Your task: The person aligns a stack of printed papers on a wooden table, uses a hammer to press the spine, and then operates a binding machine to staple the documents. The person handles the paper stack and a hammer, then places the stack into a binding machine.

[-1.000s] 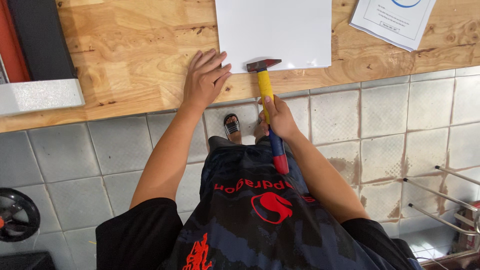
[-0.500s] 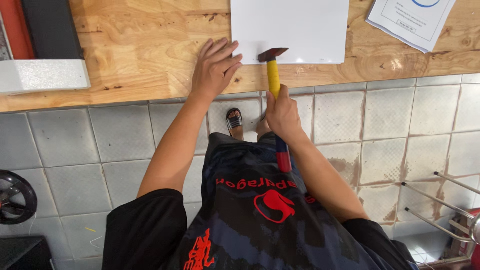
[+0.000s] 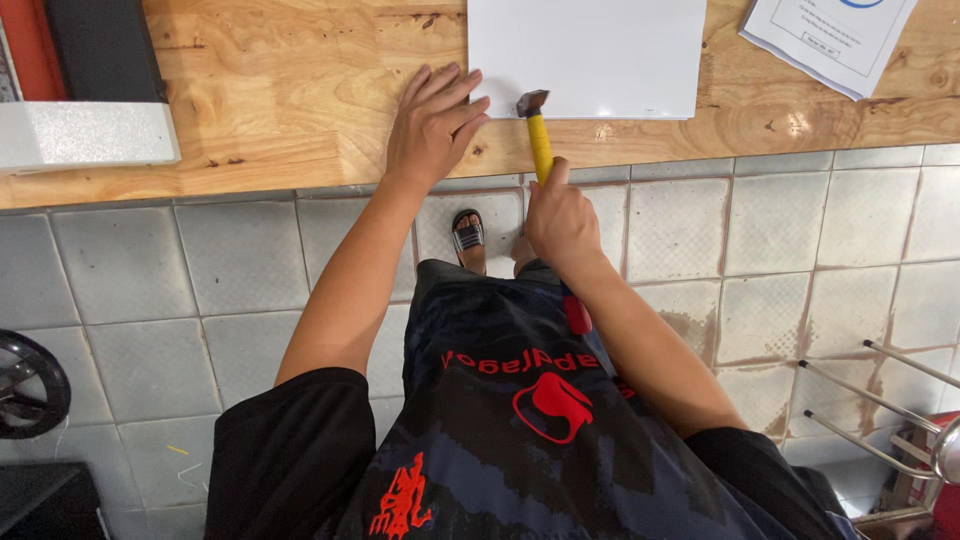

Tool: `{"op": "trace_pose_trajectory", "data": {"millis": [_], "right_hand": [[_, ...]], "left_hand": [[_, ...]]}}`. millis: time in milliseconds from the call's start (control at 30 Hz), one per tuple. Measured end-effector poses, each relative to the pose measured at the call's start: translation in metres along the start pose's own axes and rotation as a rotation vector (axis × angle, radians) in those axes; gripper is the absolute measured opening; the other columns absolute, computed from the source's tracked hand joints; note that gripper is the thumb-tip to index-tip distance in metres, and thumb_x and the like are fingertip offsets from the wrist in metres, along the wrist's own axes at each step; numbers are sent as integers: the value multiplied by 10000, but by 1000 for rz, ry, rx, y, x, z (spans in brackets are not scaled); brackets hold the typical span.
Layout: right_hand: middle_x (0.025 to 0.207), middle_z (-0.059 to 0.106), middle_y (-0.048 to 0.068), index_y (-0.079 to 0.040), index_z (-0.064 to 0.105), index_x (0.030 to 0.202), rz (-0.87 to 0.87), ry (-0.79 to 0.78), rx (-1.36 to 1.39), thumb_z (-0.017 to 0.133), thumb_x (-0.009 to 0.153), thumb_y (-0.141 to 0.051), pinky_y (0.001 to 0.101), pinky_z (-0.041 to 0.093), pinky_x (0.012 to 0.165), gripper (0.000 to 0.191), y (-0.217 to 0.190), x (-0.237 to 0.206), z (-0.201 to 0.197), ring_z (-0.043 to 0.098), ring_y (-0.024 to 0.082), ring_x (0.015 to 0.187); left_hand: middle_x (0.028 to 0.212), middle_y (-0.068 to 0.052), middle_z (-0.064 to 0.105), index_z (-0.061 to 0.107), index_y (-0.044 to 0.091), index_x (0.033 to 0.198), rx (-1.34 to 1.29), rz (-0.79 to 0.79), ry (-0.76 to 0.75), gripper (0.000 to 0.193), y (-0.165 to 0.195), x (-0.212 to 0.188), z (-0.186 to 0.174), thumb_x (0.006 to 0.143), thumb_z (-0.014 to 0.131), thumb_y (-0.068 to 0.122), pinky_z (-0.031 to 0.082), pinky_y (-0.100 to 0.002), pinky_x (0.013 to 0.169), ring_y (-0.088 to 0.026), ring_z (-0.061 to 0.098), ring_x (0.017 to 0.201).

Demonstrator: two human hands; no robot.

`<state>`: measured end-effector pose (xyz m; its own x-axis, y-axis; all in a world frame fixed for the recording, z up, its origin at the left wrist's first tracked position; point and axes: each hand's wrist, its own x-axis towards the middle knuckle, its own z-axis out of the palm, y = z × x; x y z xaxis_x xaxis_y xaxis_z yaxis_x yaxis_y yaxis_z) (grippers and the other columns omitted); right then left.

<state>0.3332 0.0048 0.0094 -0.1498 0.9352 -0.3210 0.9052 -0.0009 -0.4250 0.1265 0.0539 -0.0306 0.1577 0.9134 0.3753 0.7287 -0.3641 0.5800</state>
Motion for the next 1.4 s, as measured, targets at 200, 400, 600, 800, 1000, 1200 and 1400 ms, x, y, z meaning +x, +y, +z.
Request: {"op": "trace_pose_trajectory", "data": {"millis": [200,400,600,800,1000,1200,1400], "right_hand": [[959,701,285,-16,318,1498,1,82,-77,560,1018,-280,576,535,602,600,2,-8,-4,692,468,726],[1036,610,264,-58,269,1584,-168,87,-42,562,1019,-230,540,561,648,659,-2,-24,3,680,448,765],[1055,605,317,3,201,1578,-89,-37,-45,557,1021,-242,547,568,600,705,-18,-17,18,668,483,704],[978,680,281,36,247,1590,-186,67,188,496,1081,-250,559,543,653,634,-4,-11,20,682,464,738],[772,604,79,-94,419,1489,200,-263,1030,331,1066,-376,321,405,358,516,21,-9,3,479,163,384],[727,441,30,-56,451,1489,56,-216,1174,354,1119,-361,257,384,390,488,13,-17,-3,396,79,439],[688,468,25,-35,531,1381,152,-162,1167,360,1094,-389,263,382,387,487,18,-12,1,428,86,438]], "left_hand": [[1344,-57,691,822,147,1060,-25,-31,-4,150,6,5,-2,932,806,222,341,-501,1183,-292,568,1330],[1333,-83,706,788,75,1125,-101,-74,10,256,-1,8,0,874,824,109,355,-498,1200,-267,586,1341],[1307,-101,705,763,31,1157,-101,-75,1,342,-5,5,2,832,848,97,369,-513,1188,-276,592,1326],[1332,-122,700,757,9,1155,-102,-32,-5,329,-8,-1,2,858,842,123,360,-515,1192,-307,581,1344],[1308,-126,705,765,3,1135,-81,-36,6,318,-7,-4,3,898,854,195,369,-524,1181,-308,591,1327],[1304,-123,707,766,6,1142,-72,-49,4,322,-1,-2,-1,892,853,190,373,-513,1183,-302,595,1322],[1295,-121,713,768,6,1124,-67,-35,25,313,-2,-2,-1,879,858,178,378,-506,1177,-303,600,1315]]}}
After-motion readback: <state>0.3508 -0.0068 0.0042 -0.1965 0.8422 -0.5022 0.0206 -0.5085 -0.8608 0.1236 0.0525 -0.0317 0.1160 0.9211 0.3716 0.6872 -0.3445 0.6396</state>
